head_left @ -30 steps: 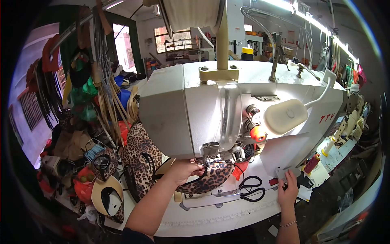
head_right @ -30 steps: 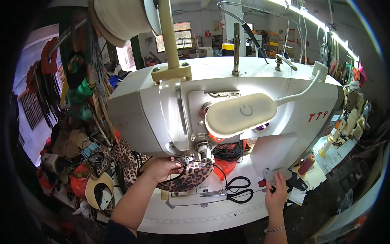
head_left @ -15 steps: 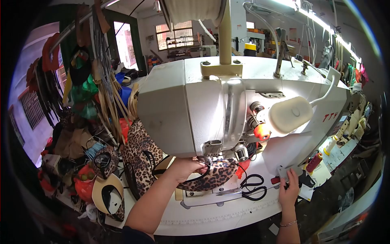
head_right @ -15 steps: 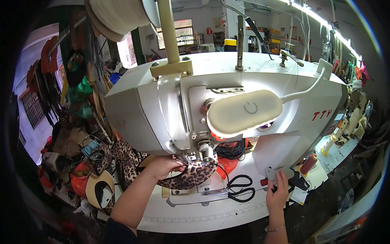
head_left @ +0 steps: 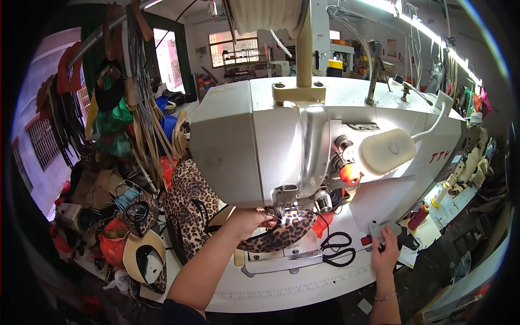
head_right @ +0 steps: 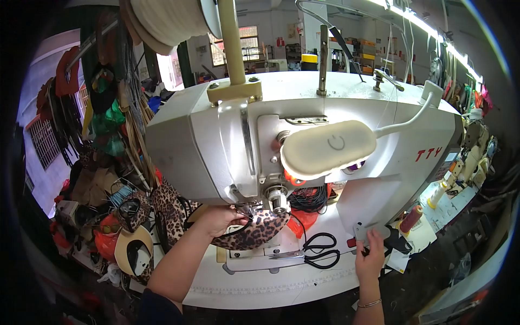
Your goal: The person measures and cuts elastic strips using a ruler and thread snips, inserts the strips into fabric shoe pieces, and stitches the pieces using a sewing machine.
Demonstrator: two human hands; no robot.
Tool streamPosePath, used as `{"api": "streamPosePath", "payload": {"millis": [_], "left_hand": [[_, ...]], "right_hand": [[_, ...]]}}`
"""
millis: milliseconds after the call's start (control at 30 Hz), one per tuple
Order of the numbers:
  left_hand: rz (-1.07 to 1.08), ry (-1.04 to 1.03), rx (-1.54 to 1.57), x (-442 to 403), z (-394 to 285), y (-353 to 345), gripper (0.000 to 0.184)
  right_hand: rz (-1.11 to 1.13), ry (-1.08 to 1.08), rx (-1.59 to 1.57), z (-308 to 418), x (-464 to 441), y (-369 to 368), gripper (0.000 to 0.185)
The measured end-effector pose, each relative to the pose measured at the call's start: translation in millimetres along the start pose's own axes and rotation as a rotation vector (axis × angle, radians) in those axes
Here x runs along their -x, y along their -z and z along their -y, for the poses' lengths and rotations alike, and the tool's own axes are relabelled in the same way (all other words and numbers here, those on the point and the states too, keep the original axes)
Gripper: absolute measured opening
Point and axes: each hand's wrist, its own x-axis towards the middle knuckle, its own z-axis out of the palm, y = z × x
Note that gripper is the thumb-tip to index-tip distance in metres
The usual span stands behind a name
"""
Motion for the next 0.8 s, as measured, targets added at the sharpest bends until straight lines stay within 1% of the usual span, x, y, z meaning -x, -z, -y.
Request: {"api": "streamPosePath", "payload": {"millis": [167, 267, 333, 467, 533, 667, 733, 767, 800], "left_hand": [[0.008, 0.048, -0.031, 2, -5, -1, 0.016], [0.044, 0.018, 0.018, 6, -4, -1, 0.014], [0.025, -0.001, 0.018, 8, -5, -2, 0.014], [-0.003, 0.022, 0.014, 5, -6, -2, 0.016], [-0.015, 0.043, 0.016, 3, -6, -2, 0.016], [-0.013, 0.052, -0.005, 6, -9, -4, 0.017], [-0.021, 0.046, 0.002, 8, -10, -5, 0.017], [-0.015, 0.043, 0.026, 7, -10, -5, 0.017], [-0.008, 0.039, 0.051, 6, -9, -4, 0.017]], "right_hand": [[0.015, -0.016, -0.036, 0, 1, 2, 0.035], [0.011, -0.021, -0.047, 1, 0, -1, 0.035], [-0.121, 0.116, 0.071, 1, 1, -3, 0.031], [-0.17, 0.11, -0.011, 14, 8, 3, 0.027], [0.205, -0.072, -0.227, 14, 14, 10, 0.029], [0.246, -0.069, -0.235, 46, 11, 10, 0.03], [0.232, -0.11, -0.264, 60, 11, 15, 0.033], [0.233, 0.027, -0.173, 47, 17, 10, 0.033], [0.233, 0.027, -0.171, 47, 17, 13, 0.033]]}}
